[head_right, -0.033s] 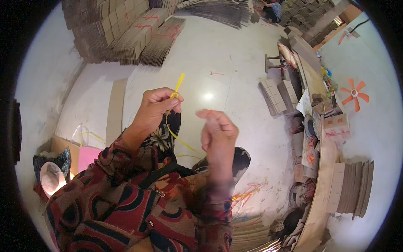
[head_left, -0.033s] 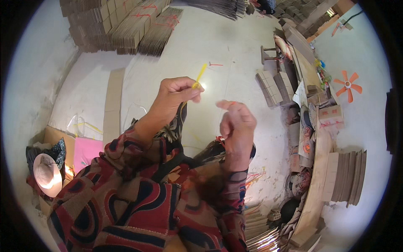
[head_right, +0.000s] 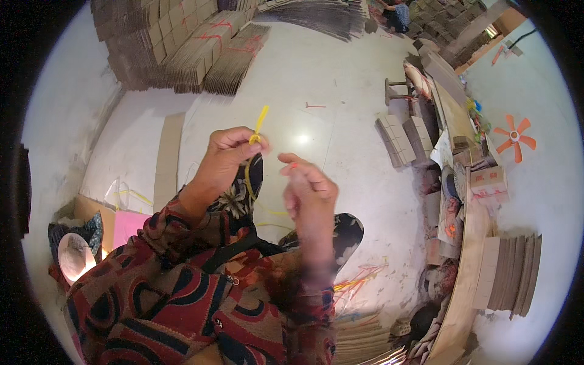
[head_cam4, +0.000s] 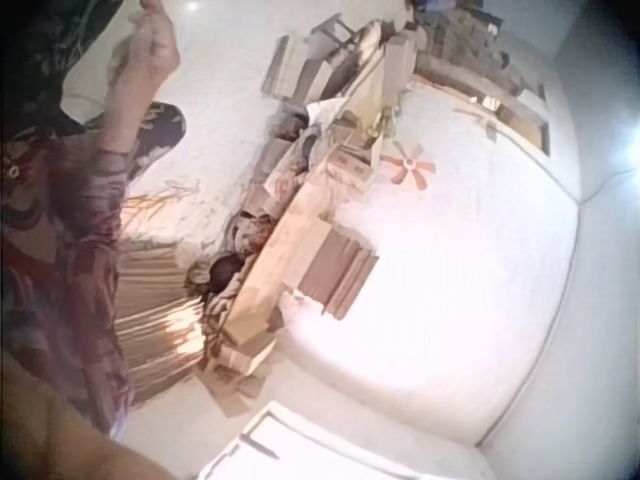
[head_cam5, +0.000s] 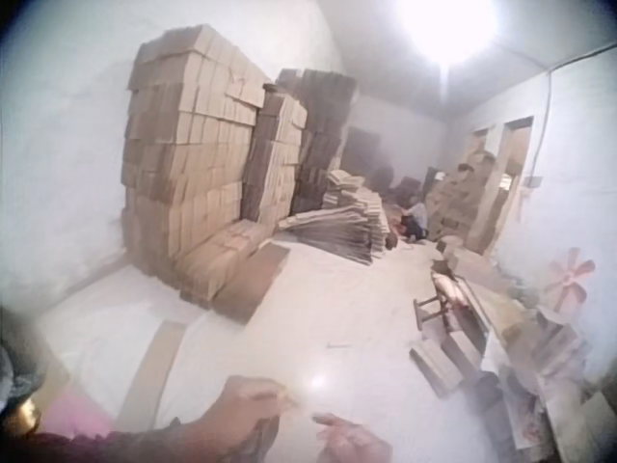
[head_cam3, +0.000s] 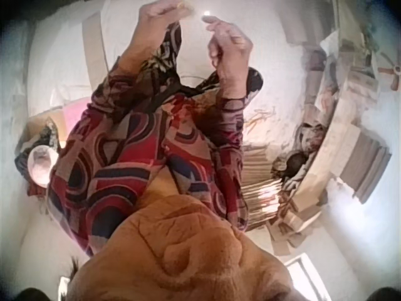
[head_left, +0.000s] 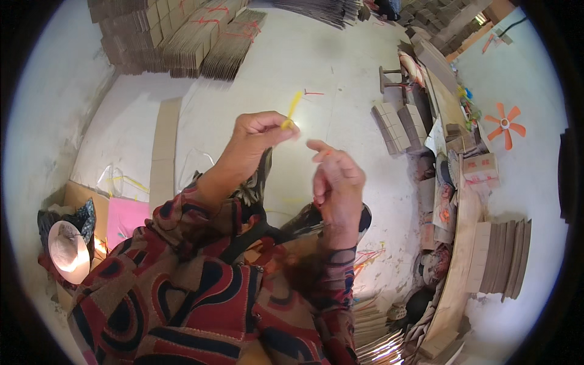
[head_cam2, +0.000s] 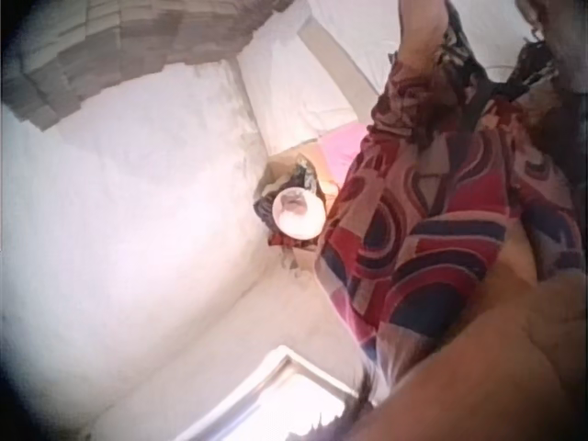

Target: The person gathers stacks of thin paper sheets, aligns them, and ties them into bundles using red and yellow plastic ties. The person then places the finished bundles on the floor.

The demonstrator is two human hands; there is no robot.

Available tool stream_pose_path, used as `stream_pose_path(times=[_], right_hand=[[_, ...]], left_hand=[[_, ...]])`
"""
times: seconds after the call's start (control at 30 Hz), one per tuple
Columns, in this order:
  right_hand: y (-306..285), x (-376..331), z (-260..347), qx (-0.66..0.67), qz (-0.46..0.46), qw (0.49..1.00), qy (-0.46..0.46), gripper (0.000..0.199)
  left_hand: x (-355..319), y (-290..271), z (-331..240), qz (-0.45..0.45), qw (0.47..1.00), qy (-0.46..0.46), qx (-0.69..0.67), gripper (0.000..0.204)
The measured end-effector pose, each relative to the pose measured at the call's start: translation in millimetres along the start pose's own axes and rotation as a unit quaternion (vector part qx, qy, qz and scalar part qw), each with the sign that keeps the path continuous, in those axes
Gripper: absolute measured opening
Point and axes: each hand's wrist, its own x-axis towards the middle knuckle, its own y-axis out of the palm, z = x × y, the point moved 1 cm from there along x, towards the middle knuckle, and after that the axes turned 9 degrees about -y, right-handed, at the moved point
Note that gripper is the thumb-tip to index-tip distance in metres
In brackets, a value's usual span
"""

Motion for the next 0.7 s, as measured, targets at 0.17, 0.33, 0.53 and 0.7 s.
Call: stream_pose_path(times=[0.17,0.33,0.53,0.7], right_hand=[[20,-9,-15,0.039,0.059,0.993,0.09,0.018],[3,-24,-61,0.129,-0.016,0.989,0.067,0.016],[-5,-81,-69,0.061,-0.067,0.993,-0.07,0.016],[-22,-88,-58,0.185,-0.074,0.979,-0.053,0.018]], left_hand=[[6,27,7,0.087,0.994,-0.004,-0.064,0.01],[13,22,40,0.033,0.986,-0.067,-0.146,0.015],[-6,30,62,0.111,0.924,-0.19,-0.312,0.007],[21,46,49,0.275,0.906,-0.149,-0.283,0.008]])
